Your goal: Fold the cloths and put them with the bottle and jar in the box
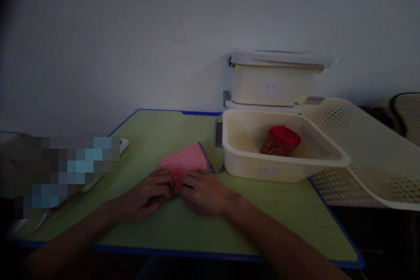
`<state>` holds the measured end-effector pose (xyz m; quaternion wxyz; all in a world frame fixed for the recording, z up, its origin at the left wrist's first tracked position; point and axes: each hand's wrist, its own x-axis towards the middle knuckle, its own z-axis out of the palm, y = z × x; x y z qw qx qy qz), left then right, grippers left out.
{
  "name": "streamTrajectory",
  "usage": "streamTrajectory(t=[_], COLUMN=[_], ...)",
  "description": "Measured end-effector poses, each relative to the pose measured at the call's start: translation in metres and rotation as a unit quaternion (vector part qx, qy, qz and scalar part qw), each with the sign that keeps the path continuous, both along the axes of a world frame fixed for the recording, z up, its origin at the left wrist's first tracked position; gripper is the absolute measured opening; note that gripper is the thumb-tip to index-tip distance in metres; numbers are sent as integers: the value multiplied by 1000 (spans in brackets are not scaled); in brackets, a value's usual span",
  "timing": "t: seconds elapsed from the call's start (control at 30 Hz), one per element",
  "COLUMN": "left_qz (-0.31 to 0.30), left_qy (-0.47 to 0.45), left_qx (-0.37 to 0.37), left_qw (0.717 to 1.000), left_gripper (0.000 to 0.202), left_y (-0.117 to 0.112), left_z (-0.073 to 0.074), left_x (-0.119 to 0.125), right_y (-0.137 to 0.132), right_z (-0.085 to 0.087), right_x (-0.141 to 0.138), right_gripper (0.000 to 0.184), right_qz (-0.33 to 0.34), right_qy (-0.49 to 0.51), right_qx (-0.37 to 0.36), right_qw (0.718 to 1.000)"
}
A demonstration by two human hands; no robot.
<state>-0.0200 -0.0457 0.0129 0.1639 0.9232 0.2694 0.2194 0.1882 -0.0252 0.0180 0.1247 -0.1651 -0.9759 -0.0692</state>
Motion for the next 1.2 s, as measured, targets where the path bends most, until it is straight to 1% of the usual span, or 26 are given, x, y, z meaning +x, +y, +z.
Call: streamTrajectory(t=[0.13, 0.3, 0.4, 0.57, 0.7, 0.9, 1.07, 1.2], left_qz=[8, 2, 1, -3, -6, -14, -13, -10], left_qy=[-5, -40, -63, -99, -94, -62, -68, -75], left_qx=[49, 109, 135, 177, 176, 145, 155, 162], left_qw=[999, 993, 989, 979, 980, 987, 985, 984], left_gripper=[16, 12, 10, 12, 15, 16, 16, 14], left_y=[0, 0, 1, 2, 3, 3, 2, 2], left_z=[-3, -8, -10, -10, -10, -10, -9, -10], left_x=[2, 2, 2, 3, 2, 3, 4, 3], right_y=[1, 1, 2, 2, 2, 2, 2, 1], right_z=[-2, -5, -7, -10, -8, -7, -6, -5], right_x=[0, -1, -1, -1, 0, -1, 0, 0], right_gripper=[12, 15, 15, 18, 19, 14, 15, 16], right_qz=[-7, 1, 5, 5, 6, 4, -1, -1], right_qy=[2, 33, 56, 80, 83, 59, 36, 36], right_qx=[9, 33, 48, 51, 61, 45, 29, 29], right_qw=[1000, 999, 997, 995, 995, 997, 999, 999])
